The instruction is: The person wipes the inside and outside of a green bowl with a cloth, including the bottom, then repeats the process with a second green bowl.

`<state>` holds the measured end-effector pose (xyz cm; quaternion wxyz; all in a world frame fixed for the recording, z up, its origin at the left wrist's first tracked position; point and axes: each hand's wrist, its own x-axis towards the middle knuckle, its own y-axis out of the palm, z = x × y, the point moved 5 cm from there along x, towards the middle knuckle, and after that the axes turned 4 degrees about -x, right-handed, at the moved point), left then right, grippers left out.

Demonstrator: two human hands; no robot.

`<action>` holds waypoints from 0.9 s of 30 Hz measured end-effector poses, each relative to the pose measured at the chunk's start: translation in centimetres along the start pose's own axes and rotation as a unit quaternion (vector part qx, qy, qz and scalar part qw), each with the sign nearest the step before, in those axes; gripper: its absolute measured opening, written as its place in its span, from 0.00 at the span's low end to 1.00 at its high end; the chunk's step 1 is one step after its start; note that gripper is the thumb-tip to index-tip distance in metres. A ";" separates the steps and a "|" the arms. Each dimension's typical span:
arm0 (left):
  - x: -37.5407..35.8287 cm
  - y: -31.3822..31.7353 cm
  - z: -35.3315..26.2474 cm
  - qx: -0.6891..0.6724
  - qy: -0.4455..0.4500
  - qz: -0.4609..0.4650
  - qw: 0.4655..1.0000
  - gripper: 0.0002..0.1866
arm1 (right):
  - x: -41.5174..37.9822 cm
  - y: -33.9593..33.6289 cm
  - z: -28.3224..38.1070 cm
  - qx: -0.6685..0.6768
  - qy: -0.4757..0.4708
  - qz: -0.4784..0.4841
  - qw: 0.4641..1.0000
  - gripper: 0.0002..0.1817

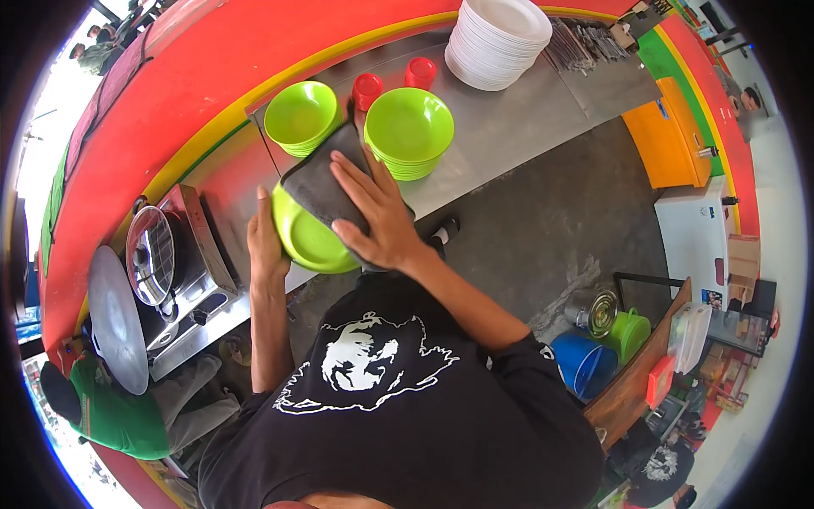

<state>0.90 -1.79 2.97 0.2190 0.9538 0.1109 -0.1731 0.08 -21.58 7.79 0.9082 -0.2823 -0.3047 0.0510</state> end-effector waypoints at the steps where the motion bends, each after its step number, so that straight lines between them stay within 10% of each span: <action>1: -0.2 0.2 -0.3 -0.020 0.008 -0.009 1.000 0.31 | -1.0 0.7 0.6 0.016 0.027 -0.039 0.999 0.36; 12: -1.4 1.5 2.2 0.104 0.055 0.050 0.992 0.29 | 1.4 -0.3 0.6 0.044 -0.076 0.174 0.981 0.32; 20: -1.5 0.2 0.4 -0.025 0.044 -0.072 0.996 0.32 | -2.0 2.1 -0.9 0.094 0.124 -0.110 0.982 0.35; 27: -2.3 -0.3 0.7 0.103 -0.034 0.150 0.983 0.30 | -1.8 0.5 -3.8 0.281 0.118 0.068 0.950 0.35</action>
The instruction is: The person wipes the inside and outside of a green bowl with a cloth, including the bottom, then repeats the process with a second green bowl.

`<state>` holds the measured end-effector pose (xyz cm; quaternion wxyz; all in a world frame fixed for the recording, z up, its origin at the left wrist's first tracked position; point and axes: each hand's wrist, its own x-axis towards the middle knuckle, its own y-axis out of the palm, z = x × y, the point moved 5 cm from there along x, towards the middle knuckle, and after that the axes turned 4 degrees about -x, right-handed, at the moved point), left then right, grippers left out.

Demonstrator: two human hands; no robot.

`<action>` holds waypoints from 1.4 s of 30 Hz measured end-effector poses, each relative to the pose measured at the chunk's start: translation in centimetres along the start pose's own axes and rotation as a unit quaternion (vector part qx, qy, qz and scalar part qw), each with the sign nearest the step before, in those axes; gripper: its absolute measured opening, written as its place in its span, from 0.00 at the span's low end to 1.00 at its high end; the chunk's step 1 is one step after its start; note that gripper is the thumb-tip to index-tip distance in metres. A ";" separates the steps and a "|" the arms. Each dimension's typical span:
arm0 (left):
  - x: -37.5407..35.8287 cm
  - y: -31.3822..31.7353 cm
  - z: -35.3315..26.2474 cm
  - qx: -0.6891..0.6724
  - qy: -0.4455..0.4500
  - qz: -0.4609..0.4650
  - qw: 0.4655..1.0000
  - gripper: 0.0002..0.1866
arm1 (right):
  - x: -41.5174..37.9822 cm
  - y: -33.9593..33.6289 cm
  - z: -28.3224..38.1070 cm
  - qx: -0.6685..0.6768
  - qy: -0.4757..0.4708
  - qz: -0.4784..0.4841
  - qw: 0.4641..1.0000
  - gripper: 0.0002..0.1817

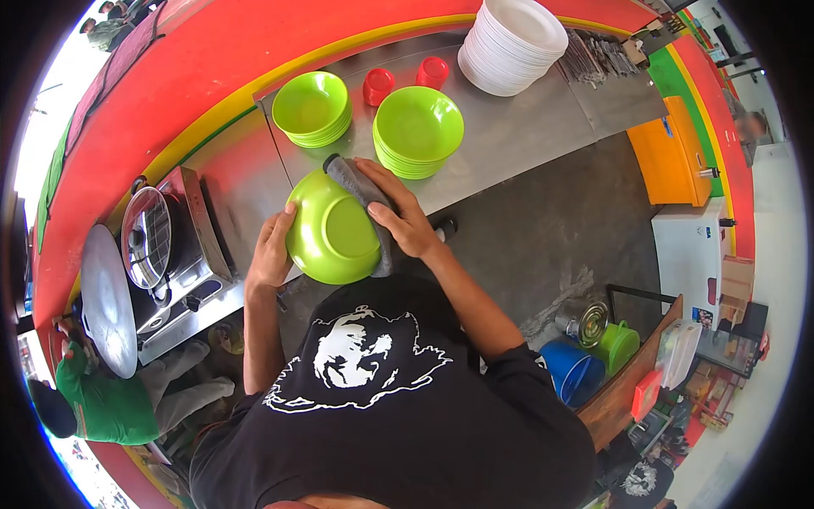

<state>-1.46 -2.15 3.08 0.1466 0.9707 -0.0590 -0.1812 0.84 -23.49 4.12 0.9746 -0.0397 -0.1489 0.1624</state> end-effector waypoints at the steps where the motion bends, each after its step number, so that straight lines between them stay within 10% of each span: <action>1: 0.1 0.3 -0.3 0.000 -0.002 -0.023 1.000 0.30 | 0.0 -0.1 0.1 -0.005 0.000 0.036 0.999 0.35; 13: 0.7 -1.0 2.9 0.001 0.015 -0.123 0.992 0.14 | 2.9 2.9 3.6 -0.202 -0.106 0.204 0.952 0.35; 22: 0.0 -0.4 -0.2 -0.194 0.083 -0.202 0.956 0.27 | -1.1 4.3 2.2 -0.188 -0.085 -0.190 0.960 0.36; 30: -0.8 0.2 1.4 0.036 -0.021 -0.054 0.998 0.28 | 1.0 2.6 4.5 -0.179 -0.123 0.163 0.962 0.32; 34: -0.3 -0.2 1.2 0.035 0.021 -0.010 0.999 0.27 | 1.0 3.0 4.9 -0.211 -0.143 0.109 0.961 0.33; 42: -1.9 0.6 0.2 -0.212 0.121 -0.240 0.940 0.31 | -3.1 7.5 1.1 -0.176 -0.018 -0.207 0.962 0.53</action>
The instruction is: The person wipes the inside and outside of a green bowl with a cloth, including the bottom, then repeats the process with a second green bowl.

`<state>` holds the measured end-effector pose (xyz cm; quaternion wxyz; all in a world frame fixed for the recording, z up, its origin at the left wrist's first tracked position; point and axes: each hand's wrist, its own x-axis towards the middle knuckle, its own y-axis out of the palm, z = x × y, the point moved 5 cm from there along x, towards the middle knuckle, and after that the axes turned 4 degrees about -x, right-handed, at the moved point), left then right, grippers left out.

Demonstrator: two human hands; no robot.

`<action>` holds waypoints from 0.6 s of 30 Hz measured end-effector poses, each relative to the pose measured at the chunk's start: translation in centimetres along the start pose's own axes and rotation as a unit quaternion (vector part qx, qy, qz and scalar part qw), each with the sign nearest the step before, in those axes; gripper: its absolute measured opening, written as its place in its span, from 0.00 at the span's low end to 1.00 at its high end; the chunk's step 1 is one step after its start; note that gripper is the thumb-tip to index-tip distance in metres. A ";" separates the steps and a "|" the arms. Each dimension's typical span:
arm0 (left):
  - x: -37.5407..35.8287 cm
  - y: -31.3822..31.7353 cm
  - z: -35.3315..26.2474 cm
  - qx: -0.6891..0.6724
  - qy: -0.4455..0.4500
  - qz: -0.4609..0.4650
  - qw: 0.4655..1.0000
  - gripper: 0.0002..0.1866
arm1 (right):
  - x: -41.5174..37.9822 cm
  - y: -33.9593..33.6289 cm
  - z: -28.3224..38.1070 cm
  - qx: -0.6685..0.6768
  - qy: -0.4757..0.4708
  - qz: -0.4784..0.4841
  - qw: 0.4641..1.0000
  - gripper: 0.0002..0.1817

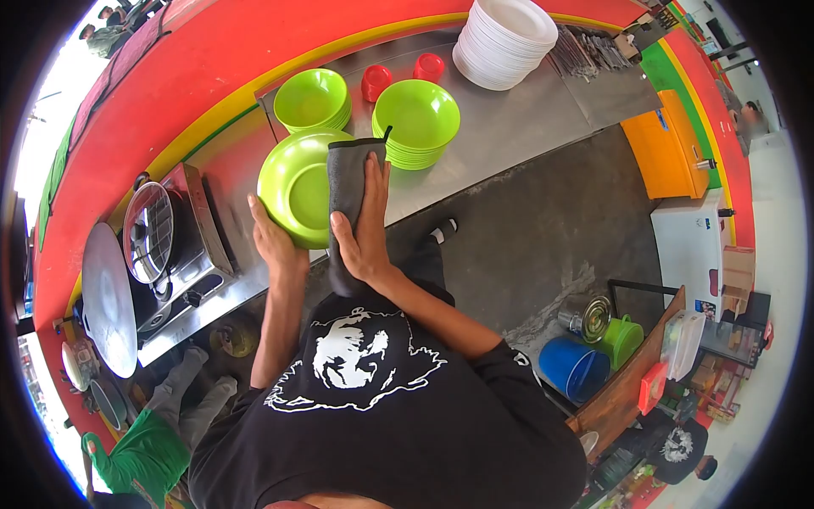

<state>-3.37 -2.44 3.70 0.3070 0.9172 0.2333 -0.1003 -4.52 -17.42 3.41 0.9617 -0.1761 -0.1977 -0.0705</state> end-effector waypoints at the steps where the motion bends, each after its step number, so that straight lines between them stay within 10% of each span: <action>1: -0.7 0.1 0.5 -0.013 0.008 -0.025 1.000 0.32 | -0.4 0.2 0.1 -0.024 -0.019 0.003 1.000 0.54; 7: -1.9 -0.3 1.3 -0.007 -0.002 -0.013 1.000 0.32 | -2.5 1.7 0.7 -0.150 -0.096 0.004 0.984 0.63; 12: -2.1 -0.9 1.2 0.077 0.010 0.050 0.996 0.31 | -1.5 1.1 2.9 -0.209 -0.171 -0.011 0.963 0.33; 18: -2.1 -1.9 1.2 0.095 0.041 0.025 0.994 0.30 | 1.9 0.8 4.3 -0.174 -0.172 0.110 0.963 0.28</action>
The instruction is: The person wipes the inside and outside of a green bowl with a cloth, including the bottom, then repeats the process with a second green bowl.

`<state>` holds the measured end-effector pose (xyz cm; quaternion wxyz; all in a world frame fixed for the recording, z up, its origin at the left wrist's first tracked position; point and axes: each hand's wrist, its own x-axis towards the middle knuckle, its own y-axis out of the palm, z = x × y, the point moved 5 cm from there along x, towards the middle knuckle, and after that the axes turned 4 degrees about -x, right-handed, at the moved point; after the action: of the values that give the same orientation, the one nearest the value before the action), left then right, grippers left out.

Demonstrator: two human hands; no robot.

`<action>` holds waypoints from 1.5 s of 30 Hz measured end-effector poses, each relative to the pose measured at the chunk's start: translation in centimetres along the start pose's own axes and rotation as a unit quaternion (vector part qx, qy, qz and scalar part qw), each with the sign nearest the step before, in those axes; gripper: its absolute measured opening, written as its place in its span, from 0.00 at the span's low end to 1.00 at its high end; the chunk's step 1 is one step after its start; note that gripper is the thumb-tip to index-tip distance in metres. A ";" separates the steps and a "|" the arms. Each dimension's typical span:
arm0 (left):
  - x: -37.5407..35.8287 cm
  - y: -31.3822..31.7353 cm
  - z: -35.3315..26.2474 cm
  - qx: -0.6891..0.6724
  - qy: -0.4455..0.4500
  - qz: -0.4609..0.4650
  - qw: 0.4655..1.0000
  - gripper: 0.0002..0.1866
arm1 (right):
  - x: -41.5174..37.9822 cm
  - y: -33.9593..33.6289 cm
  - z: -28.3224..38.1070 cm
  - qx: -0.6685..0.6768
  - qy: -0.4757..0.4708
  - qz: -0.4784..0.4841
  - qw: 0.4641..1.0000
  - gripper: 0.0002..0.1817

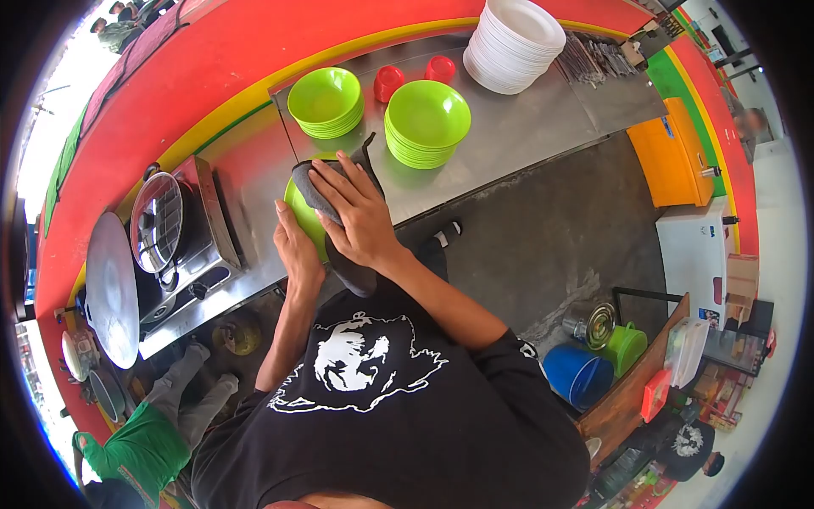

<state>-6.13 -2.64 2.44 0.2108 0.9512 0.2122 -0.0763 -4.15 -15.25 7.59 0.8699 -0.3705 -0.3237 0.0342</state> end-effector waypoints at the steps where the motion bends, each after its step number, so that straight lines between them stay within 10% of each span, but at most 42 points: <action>1: 0.0 -0.3 0.0 0.020 0.004 0.003 1.000 0.30 | 0.3 0.0 -0.1 0.003 -0.003 0.011 1.000 0.27; 14: 0.1 -1.4 0.0 0.124 0.033 0.014 0.992 0.32 | -0.4 0.9 -6.6 0.316 0.258 -0.081 0.909 0.25; 21: -0.5 -0.1 -0.8 0.121 0.100 0.050 0.986 0.33 | -4.8 -0.1 -8.7 0.536 0.523 -0.113 0.654 0.24; 28: 0.2 2.7 -1.3 0.202 0.306 0.307 0.878 0.29 | -7.6 -1.6 -9.6 0.650 0.546 -0.059 0.526 0.25; 35: 1.5 8.0 -1.9 0.256 0.283 0.335 0.862 0.19 | -11.1 -3.8 -14.2 0.610 0.552 -0.157 0.546 0.20; 39: 2.4 10.1 0.3 0.128 0.059 0.354 0.924 0.29 | -9.2 -6.6 -15.1 0.447 0.492 -0.222 0.713 0.15; 45: 5.5 12.4 4.3 0.156 0.054 0.322 0.932 0.28 | -6.6 -8.2 -17.2 0.274 0.440 -0.326 0.791 0.13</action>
<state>3.95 -12.64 1.83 0.0617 0.9920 -0.1093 0.0149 -0.67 -33.90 0.67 0.9428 0.0358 0.0152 -0.3310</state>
